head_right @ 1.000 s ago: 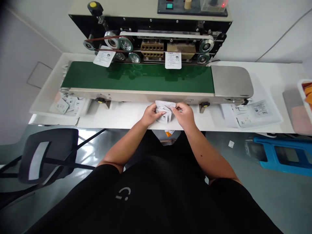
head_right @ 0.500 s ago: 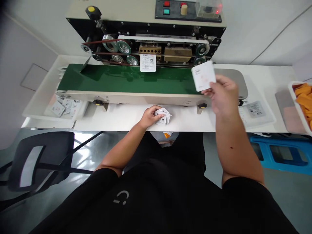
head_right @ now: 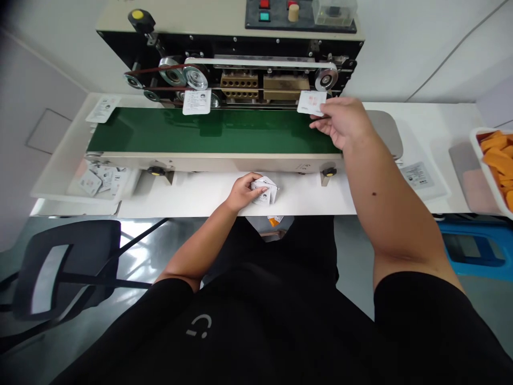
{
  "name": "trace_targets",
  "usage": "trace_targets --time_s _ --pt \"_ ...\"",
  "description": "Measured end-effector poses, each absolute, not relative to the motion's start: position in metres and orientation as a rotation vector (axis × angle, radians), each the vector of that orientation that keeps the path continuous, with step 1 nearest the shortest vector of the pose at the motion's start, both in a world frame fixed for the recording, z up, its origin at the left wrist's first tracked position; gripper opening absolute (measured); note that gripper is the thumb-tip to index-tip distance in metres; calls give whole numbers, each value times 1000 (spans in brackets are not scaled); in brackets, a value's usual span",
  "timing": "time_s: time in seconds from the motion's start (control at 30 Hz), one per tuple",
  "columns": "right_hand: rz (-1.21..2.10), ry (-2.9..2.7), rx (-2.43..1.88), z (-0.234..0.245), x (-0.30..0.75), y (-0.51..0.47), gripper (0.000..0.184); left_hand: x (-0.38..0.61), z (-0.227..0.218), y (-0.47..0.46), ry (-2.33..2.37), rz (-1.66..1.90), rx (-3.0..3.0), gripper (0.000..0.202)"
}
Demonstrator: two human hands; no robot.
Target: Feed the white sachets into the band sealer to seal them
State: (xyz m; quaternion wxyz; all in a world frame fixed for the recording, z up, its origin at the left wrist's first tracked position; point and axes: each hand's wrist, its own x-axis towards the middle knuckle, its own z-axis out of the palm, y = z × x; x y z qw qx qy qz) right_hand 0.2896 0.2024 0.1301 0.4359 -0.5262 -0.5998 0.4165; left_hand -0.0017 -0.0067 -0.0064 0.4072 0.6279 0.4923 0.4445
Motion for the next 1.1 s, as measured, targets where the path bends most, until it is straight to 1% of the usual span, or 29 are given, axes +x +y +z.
trace_targets --time_s 0.07,0.17,0.2,0.27,0.3,0.4,0.43,0.47,0.53,0.6,0.7,0.8,0.93,1.0,1.1 --pt "1009 -1417 -1384 135 276 179 49 -2 -7 -7 1245 1132 1566 46" --pt "745 -1410 -1298 137 259 115 37 -1 -7 -8 1245 1147 1539 47" --pt "713 -1483 -1252 134 254 91 32 -1 -7 -8 1243 1153 1530 48" --pt "758 -1716 -1229 122 244 48 28 -1 -7 -9 1233 1166 1521 49" --pt "792 -1809 -1233 115 240 31 29 -1 -7 -9 1226 1172 1519 50" --pt "802 -1904 -1279 96 227 1 50 0 -8 -9 1216 1191 1514 52" --pt "774 -1899 -1294 90 224 -3 51 -1 -9 -9 1216 1198 1507 52" --pt "738 -1891 -1307 86 221 -6 47 -1 -10 -9 1219 1206 1495 53" --pt "699 -1881 -1328 78 217 -7 33 -1 -13 -10 1221 1227 1464 54" --pt "754 -1897 -1339 72 215 -6 22 -2 -16 -10 1215 1242 1439 54" --pt "908 -1910 -1327 64 216 -6 16 -3 -19 -11 1192 1218 1450 54" --pt "1035 -1715 -1302 58 214 -6 21 -3 -19 -11 1156 1177 1486 51" --pt "1116 -1232 -1268 55 204 -6 40 -2 -13 -10 1166 1158 1543 43" --pt "1142 -1035 -1231 60 198 -7 47 -1 -11 -10 1187 1159 1560 37" --pt "1276 -810 -1163 78 196 -12 47 -1 -9 -10 1216 1171 1558 31"
